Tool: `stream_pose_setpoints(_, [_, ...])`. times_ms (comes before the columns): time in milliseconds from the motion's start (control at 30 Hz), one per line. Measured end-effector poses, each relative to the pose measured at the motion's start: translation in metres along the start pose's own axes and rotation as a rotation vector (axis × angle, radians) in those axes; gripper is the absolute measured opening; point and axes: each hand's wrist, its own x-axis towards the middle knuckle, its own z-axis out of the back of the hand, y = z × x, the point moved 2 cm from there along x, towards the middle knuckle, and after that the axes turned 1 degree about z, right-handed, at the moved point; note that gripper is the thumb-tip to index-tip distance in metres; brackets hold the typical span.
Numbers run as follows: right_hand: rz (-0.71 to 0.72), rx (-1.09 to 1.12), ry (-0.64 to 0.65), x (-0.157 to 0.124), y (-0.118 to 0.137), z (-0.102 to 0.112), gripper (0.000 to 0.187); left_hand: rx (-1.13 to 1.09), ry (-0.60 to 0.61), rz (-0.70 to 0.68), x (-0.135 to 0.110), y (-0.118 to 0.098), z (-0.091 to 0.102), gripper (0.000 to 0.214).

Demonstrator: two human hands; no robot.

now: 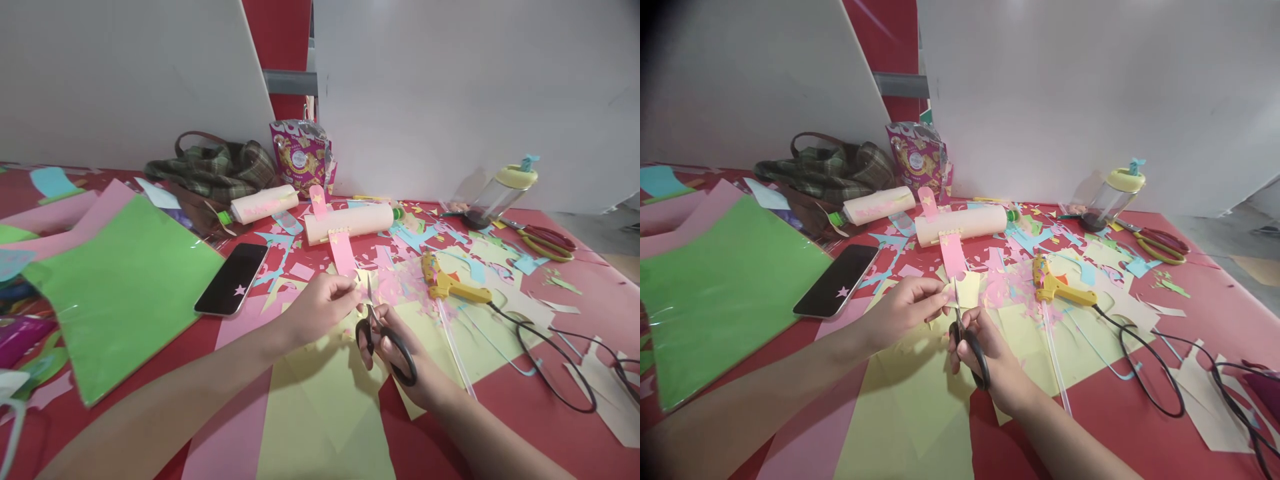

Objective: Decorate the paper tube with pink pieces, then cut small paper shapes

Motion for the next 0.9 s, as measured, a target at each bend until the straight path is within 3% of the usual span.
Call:
stream_pose_setpoints(167, [0.013, 0.022, -0.009, 0.000, -0.002, 0.000, 0.027, -0.063, -0.007, 0.014, -0.002, 0.002, -0.004, 0.032])
stream_pose_setpoints(400, [0.006, -0.010, -0.082, 0.002, -0.001, 0.001, 0.024, -0.143, -0.112, 0.012, -0.001, 0.005, -0.007, 0.031])
stream_pose_setpoints(667, [0.092, 0.060, -0.445, 0.006, 0.002, 0.009, 0.027, 0.132, 0.022, -0.103, -0.004, 0.005, -0.020, 0.031])
stream_pose_setpoints(900, [0.115, 0.054, -0.498, 0.008, 0.005, 0.012, 0.028, 0.192, 0.081, -0.070, -0.004, 0.010, -0.026, 0.029])
